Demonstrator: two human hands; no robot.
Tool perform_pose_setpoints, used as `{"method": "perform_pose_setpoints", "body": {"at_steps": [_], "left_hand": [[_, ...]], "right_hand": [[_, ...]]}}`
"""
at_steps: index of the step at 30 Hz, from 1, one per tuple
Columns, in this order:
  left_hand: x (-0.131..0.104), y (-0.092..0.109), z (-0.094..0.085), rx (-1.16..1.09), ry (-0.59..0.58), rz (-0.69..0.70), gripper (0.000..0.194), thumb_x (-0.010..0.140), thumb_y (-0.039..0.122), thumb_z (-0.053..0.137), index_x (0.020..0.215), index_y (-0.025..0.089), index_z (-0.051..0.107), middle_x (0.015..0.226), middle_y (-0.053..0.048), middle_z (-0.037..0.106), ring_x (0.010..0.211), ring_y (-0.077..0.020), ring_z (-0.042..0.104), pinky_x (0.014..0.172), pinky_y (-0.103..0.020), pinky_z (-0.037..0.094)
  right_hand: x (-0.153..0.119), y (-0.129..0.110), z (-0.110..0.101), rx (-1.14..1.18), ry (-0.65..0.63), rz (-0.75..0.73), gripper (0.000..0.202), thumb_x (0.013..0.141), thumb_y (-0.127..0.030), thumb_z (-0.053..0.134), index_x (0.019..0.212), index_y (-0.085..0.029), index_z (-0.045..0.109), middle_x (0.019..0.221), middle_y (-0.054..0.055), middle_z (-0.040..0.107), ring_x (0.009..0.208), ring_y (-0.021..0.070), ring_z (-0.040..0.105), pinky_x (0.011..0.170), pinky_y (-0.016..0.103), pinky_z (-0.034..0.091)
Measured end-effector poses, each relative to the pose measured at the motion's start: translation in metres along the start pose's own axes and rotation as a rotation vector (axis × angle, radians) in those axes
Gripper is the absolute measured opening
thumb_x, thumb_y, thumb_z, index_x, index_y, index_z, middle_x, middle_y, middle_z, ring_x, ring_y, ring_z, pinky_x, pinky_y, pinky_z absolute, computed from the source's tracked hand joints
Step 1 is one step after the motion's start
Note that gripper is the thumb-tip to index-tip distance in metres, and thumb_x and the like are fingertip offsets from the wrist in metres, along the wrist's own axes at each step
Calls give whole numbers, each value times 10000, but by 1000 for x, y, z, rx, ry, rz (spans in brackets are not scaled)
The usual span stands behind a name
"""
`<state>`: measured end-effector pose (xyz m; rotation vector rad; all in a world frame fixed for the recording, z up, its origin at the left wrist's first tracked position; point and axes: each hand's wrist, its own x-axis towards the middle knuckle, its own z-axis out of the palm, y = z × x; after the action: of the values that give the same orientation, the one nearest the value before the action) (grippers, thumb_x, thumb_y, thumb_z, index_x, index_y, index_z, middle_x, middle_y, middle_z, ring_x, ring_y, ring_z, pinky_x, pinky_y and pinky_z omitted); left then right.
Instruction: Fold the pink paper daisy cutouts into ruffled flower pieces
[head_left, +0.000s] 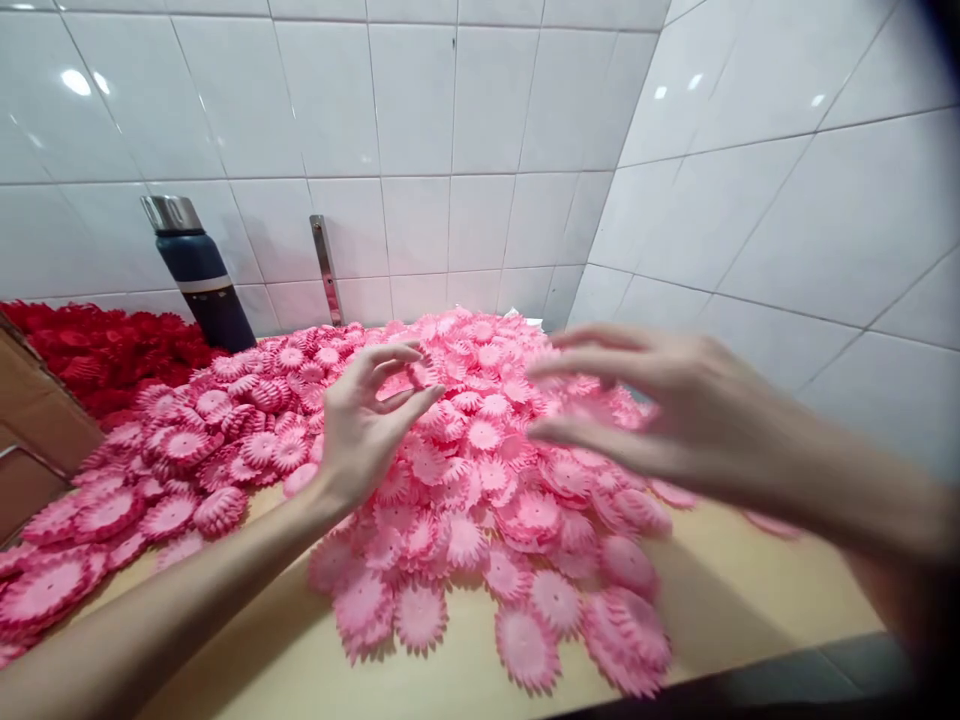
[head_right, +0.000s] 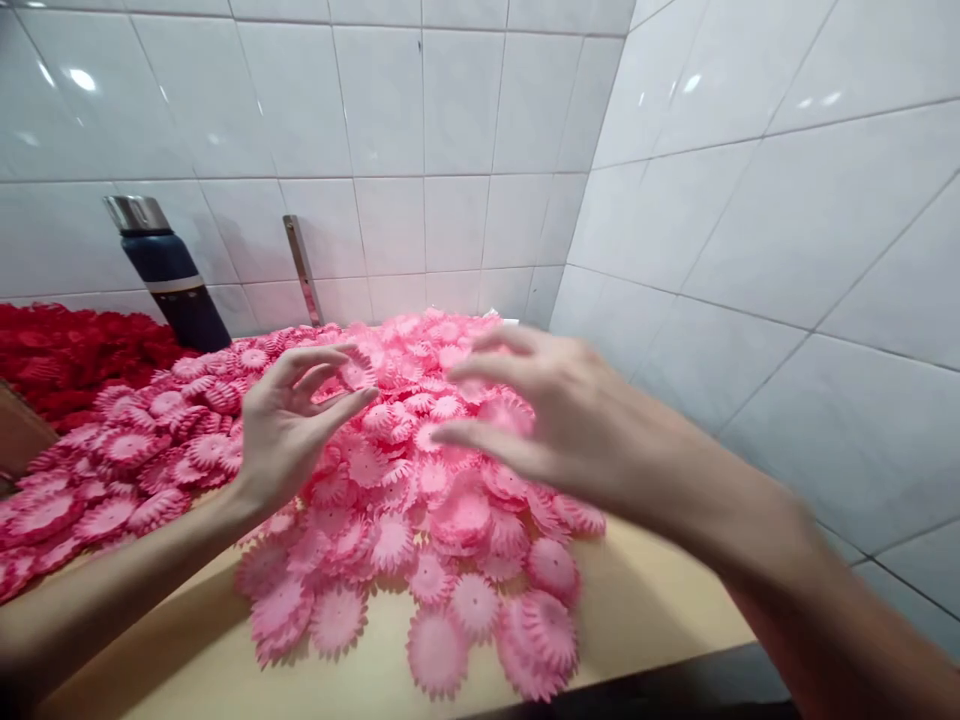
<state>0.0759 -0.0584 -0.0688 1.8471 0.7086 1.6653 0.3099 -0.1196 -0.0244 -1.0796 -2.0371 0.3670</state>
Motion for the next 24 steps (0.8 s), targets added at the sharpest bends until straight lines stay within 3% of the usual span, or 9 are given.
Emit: {"method": "perform_pose_setpoints", "body": {"at_steps": [1, 3, 5, 6, 8, 11, 15, 20, 24], "left_hand": [[5, -4, 5, -1, 9, 7, 237, 759, 123, 739, 969, 178, 643, 1072, -48, 653, 1058, -190, 639, 870, -314, 608], [13, -14, 15, -28, 16, -4, 253, 760, 146, 742, 996, 176, 656, 1062, -53, 663, 1057, -192, 638, 889, -340, 600], [18, -25, 23, -65, -9, -37, 329, 757, 169, 750, 1071, 188, 655, 1137, -72, 649, 1112, -210, 617, 898, -365, 593], [19, -31, 26, -81, -31, -53, 378, 753, 186, 758, 1115, 200, 651, 1182, -82, 639, 1140, -220, 605, 908, -381, 587], [18, -42, 29, -48, -55, -70, 393, 783, 229, 739, 1167, 231, 654, 1224, -88, 633, 1163, -220, 593, 954, -403, 556], [13, -55, 29, 19, -79, -71, 284, 866, 262, 652, 1148, 266, 689, 1215, -73, 647, 1156, -202, 594, 979, -384, 532], [4, -64, 27, -52, -54, -159, 277, 836, 245, 691, 1112, 268, 709, 1151, -45, 699, 1088, -186, 640, 942, -343, 558], [0, -60, 26, -104, -33, -292, 393, 776, 196, 747, 1161, 249, 686, 1152, -21, 729, 1054, -181, 680, 953, -320, 567], [0, -54, 22, -89, -70, -325, 335, 771, 172, 746, 1099, 237, 723, 1095, -16, 753, 923, -187, 735, 845, -293, 624]], "right_hand": [[19, 8, -4, -121, 27, -9, 420, 649, -372, 842, 1054, -346, 731, 1220, 62, 612, 1008, 332, 586, 834, 479, 472], [50, 24, -3, -76, 133, 26, 340, 682, -396, 813, 991, -273, 743, 1214, 94, 609, 1090, 325, 543, 889, 462, 437], [68, 38, 10, 34, 148, 57, 223, 828, -432, 669, 877, -222, 727, 917, 74, 678, 812, 221, 610, 721, 388, 476], [72, 45, 18, 271, 101, 120, 230, 840, -414, 660, 821, -190, 714, 777, 58, 656, 706, 189, 590, 664, 363, 463], [73, 58, 37, 412, 43, 141, 286, 859, -433, 630, 741, -175, 670, 630, 14, 594, 579, 141, 548, 582, 318, 448], [68, 78, 60, 557, -5, 188, 303, 865, -447, 616, 741, -172, 639, 663, 10, 601, 551, 116, 540, 548, 290, 449], [59, 96, 79, 708, -33, 254, 292, 876, -442, 603, 748, -179, 618, 693, 10, 606, 550, 105, 534, 534, 272, 436], [50, 96, 84, 772, -86, 297, 248, 851, -410, 650, 757, -180, 663, 682, 21, 641, 561, 109, 532, 503, 252, 398], [47, 91, 80, 791, -74, 293, 227, 837, -399, 669, 781, -179, 680, 718, 24, 671, 580, 108, 542, 515, 247, 408]]}}
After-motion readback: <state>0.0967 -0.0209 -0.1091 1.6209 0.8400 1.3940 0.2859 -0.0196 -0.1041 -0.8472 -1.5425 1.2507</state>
